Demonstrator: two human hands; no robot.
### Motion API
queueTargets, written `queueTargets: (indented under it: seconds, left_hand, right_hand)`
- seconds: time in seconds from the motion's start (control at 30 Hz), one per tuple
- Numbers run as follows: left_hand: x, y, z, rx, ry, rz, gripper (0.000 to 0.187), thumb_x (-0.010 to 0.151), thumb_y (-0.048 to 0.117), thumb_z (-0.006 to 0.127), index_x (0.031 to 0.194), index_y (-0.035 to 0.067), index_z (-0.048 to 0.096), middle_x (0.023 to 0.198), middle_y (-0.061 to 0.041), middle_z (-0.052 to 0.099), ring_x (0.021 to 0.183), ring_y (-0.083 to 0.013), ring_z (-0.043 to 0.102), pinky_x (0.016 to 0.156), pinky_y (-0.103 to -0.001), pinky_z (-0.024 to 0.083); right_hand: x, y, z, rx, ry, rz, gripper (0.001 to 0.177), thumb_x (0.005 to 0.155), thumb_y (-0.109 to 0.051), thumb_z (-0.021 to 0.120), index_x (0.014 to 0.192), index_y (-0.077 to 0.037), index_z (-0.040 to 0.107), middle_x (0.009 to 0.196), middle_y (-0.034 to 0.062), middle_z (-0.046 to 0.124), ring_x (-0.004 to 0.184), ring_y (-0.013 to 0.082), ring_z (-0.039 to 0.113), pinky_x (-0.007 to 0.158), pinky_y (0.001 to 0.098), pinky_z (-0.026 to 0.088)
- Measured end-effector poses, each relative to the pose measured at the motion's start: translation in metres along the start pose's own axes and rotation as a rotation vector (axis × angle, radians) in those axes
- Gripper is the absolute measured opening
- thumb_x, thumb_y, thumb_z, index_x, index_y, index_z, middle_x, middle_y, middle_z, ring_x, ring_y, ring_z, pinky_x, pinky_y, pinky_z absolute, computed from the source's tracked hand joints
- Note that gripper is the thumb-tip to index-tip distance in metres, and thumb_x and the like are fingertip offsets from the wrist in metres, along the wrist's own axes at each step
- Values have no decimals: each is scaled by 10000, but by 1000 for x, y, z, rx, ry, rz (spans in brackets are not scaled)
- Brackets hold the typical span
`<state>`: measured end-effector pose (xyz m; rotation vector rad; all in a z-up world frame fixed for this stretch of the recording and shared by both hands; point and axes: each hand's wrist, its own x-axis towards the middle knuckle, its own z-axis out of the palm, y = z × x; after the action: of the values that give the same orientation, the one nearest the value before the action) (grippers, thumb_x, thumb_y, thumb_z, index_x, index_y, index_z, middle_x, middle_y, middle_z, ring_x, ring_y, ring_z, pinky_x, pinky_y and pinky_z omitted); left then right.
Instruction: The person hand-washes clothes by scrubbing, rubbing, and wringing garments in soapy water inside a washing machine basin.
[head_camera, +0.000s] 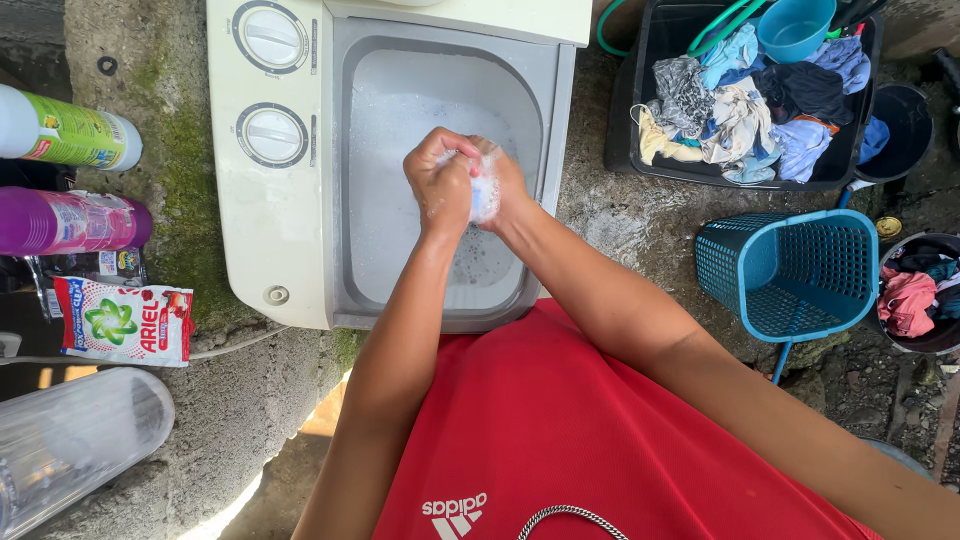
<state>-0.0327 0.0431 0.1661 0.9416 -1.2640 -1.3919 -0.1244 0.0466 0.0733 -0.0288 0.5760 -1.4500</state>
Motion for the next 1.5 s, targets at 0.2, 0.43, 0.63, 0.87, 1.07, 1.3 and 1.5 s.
queueTargets:
  seconds: [0.2,0.43,0.63,0.87,1.07,1.3,1.5]
  left_hand:
    - [34,-28,-8,-520,394,-309,203,756,-121,382,756,31,516,623,-59,455,552,-156,393,498,-329,364]
    - [75,-48,-16,-830,592,-478,157,865,-17,370,890,66,500,727,-36,455,669,-174,428,580,-321,433]
    - [74,-55,-38,-885,374,-838,103,927,113,369,889,90,462,800,-44,567,737,-195,571,653,-392,535]
    - [54,-120,-65,-908,-69,-915,167,959,46,479,1080,-12,579,916,-105,611,661,-195,624,504,-376,509]
    - [52,-50,-38,-730,-86,-1002,315,842,94,451,1100,-46,564,1014,-164,656,912,-306,690,790,-507,593]
    - [46,-36,5,-393,-268,-700,359,1017,202,650,1304,-10,609,1228,-122,681,1111,-225,672,1004,-438,541]
    - [48,-46,104,-352,-309,-687,302,1043,217,562,1262,19,623,1195,-106,696,1096,-213,689,998,-458,574]
  right_hand:
    - [9,-2,41,-486,458,-377,178,861,-23,644,715,-21,543,638,27,527,578,150,475,488,394,387]
    - [10,-34,67,-1501,210,-1097,270,910,-122,738,749,-6,555,728,168,587,665,354,560,610,454,446]
    - [-16,-48,89,-1782,-192,-1247,172,831,-119,804,763,-92,648,787,97,626,671,286,608,529,443,467]
    - [-29,-66,96,-2000,-750,-1279,153,854,-189,812,874,-123,676,925,49,649,799,251,679,521,377,494]
    - [-33,-79,57,-1613,48,-624,302,996,-239,772,1202,-108,593,1062,73,641,896,231,639,755,364,549]
    - [-59,-122,14,-831,120,-349,348,1002,-132,717,1294,-8,575,1140,57,665,1027,104,637,928,272,538]
    - [-91,-205,-16,-840,165,-388,284,980,-105,732,1218,-1,617,1038,38,690,932,83,635,839,259,542]
